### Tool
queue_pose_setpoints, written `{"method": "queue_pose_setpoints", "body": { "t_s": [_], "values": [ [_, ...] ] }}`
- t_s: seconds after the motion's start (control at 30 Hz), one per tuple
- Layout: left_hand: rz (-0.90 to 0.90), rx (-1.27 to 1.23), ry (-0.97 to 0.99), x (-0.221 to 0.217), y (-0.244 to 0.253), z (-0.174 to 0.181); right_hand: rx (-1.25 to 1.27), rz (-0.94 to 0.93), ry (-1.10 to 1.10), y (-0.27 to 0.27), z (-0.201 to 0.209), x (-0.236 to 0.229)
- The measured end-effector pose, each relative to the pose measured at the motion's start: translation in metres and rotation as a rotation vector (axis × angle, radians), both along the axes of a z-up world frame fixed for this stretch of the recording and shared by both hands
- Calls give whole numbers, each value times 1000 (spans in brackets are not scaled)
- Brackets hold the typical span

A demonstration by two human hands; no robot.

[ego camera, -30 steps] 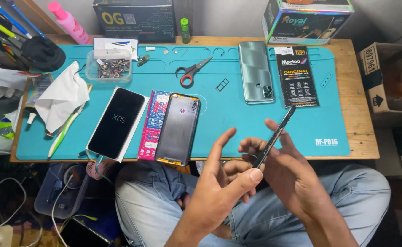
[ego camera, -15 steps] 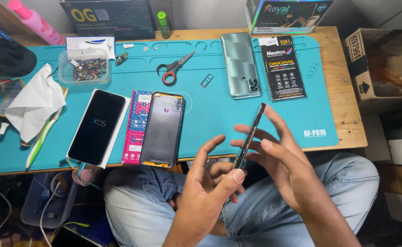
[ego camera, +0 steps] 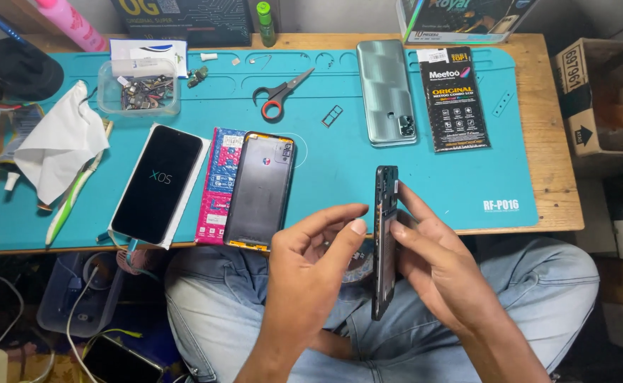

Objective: The person assembles a smartphone by attaching a purple back cover to the phone's internal chassis. They align the edges and press the cover into place, then inspect the assembled device by turning it over and checking the sides.

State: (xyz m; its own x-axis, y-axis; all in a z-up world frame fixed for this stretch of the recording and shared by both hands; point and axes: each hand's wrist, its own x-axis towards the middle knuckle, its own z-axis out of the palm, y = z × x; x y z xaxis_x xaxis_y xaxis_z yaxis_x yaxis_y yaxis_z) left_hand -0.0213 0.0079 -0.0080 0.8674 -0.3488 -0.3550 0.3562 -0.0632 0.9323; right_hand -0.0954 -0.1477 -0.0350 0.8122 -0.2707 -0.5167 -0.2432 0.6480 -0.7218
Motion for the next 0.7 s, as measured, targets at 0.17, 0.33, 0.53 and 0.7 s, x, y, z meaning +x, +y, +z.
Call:
{"method": "queue_pose_setpoints", "body": {
  "t_s": [0.17,0.33,0.53,0.7],
  "values": [
    [76,-131,262,6,-5,5,-224,49,101,7,7,1],
    [69,-96,247,9,-2,5,-238,82,111,6,10,1],
    [63,-61,239,12,-1,6,-243,92,120,6,11,2],
    [60,-40,250,14,-2,9,-259,88,167,5,12,2]
  ]
}}
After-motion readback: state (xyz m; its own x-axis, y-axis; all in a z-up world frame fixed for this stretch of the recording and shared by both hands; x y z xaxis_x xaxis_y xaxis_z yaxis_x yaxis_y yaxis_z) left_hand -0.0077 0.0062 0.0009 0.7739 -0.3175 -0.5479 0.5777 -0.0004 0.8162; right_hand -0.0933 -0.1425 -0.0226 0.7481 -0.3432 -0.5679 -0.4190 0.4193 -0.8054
